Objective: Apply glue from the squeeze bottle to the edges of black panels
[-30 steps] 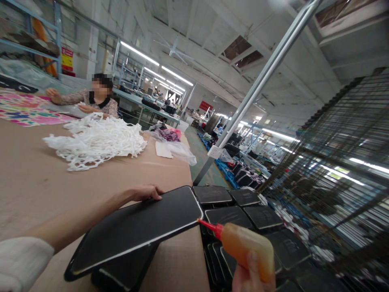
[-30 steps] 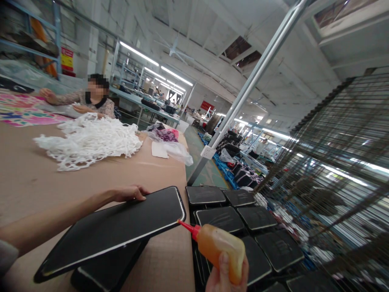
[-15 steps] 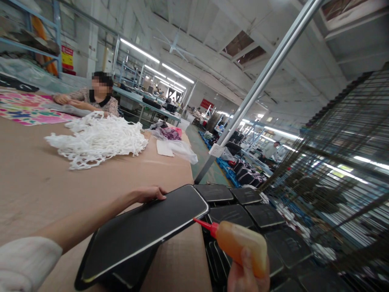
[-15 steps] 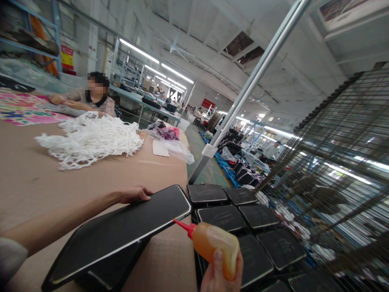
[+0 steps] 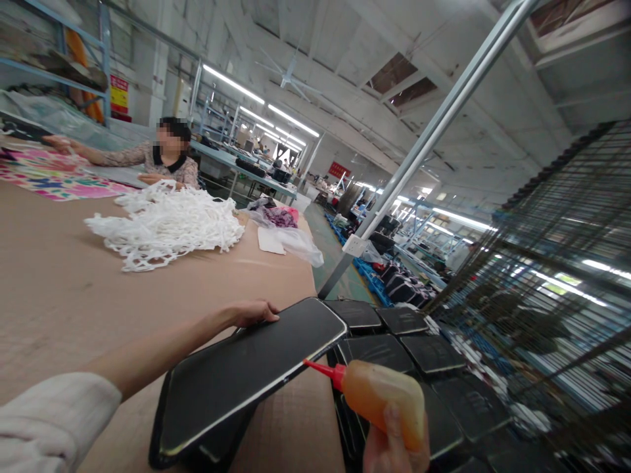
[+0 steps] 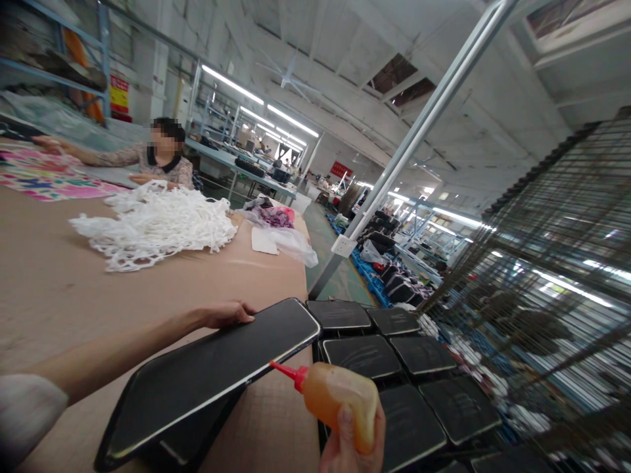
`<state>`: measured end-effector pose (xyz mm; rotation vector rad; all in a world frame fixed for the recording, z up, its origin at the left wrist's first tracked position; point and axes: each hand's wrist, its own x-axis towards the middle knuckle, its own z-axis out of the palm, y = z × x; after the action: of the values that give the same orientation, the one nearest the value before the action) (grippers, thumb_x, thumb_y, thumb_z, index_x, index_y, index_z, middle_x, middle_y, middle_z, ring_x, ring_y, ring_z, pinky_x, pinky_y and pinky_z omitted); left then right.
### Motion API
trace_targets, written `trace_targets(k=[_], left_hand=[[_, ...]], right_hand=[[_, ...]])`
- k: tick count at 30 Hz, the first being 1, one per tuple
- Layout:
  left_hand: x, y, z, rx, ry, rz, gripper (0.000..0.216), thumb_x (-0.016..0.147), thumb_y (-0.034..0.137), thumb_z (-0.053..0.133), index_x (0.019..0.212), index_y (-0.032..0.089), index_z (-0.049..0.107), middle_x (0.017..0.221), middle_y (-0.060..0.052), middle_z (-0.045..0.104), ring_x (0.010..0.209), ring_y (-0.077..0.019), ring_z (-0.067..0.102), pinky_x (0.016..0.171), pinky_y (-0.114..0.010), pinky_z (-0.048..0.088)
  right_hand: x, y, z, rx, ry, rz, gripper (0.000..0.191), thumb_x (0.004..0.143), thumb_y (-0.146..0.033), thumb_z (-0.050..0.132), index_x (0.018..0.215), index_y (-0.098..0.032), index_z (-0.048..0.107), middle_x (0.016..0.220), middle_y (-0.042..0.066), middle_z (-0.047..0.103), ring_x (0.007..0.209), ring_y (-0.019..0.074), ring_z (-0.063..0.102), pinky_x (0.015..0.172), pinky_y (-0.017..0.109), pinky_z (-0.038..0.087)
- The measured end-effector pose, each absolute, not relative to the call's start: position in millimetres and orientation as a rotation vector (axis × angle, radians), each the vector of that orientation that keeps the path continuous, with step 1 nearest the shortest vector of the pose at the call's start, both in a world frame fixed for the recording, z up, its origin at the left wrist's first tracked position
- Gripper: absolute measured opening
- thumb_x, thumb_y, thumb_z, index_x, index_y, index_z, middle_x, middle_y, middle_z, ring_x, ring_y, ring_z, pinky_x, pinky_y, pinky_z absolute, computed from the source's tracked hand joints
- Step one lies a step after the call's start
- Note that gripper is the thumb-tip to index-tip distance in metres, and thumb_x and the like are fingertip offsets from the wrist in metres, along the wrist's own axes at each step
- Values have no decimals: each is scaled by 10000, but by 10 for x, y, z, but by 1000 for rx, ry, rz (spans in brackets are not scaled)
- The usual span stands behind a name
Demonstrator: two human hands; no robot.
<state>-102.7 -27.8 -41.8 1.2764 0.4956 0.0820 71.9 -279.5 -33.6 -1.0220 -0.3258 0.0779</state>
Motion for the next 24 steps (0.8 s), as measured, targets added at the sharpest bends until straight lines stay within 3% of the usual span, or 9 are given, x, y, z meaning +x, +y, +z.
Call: trace_targets(k=[11, 15, 19, 24], left_hand=[[-922, -267, -408, 1245, 515, 102, 273, 589, 316, 675, 797, 139, 669, 783, -65, 709, 798, -251, 646, 761, -353, 465], [-884, -227, -477, 1252, 517, 105, 281, 588, 327, 676, 795, 137, 665, 786, -70, 706, 798, -253, 642, 752, -353, 463], [-860, -179, -532, 1247, 530, 105, 296, 576, 335, 685, 794, 136, 664, 768, -71, 703, 785, -253, 639, 745, -355, 462], [-812, -126, -565, 1240, 545, 91, 297, 597, 330, 676, 815, 131, 656, 748, -71, 699, 771, -249, 638, 738, -359, 461]], right_hand=[[835, -2791, -586, -1016, -320, 99, 537, 590, -280, 770, 1083, -183, 580, 966, 37, 591, 795, 164, 576, 606, 230, 508], [888, -2811, -653, -1048, -389, 97, 557, 602, -297, 759, 1103, -158, 558, 918, 56, 599, 772, 194, 585, 576, 271, 513], [830, -2812, -627, -1210, -563, -55, 471, 693, -390, 691, 1071, -145, 554, 906, 84, 609, 762, 233, 599, 571, 335, 522], [733, -2811, -549, -1284, -666, -124, 373, 824, -422, 557, 1091, -165, 523, 1035, 72, 562, 866, 194, 567, 696, 378, 515]])
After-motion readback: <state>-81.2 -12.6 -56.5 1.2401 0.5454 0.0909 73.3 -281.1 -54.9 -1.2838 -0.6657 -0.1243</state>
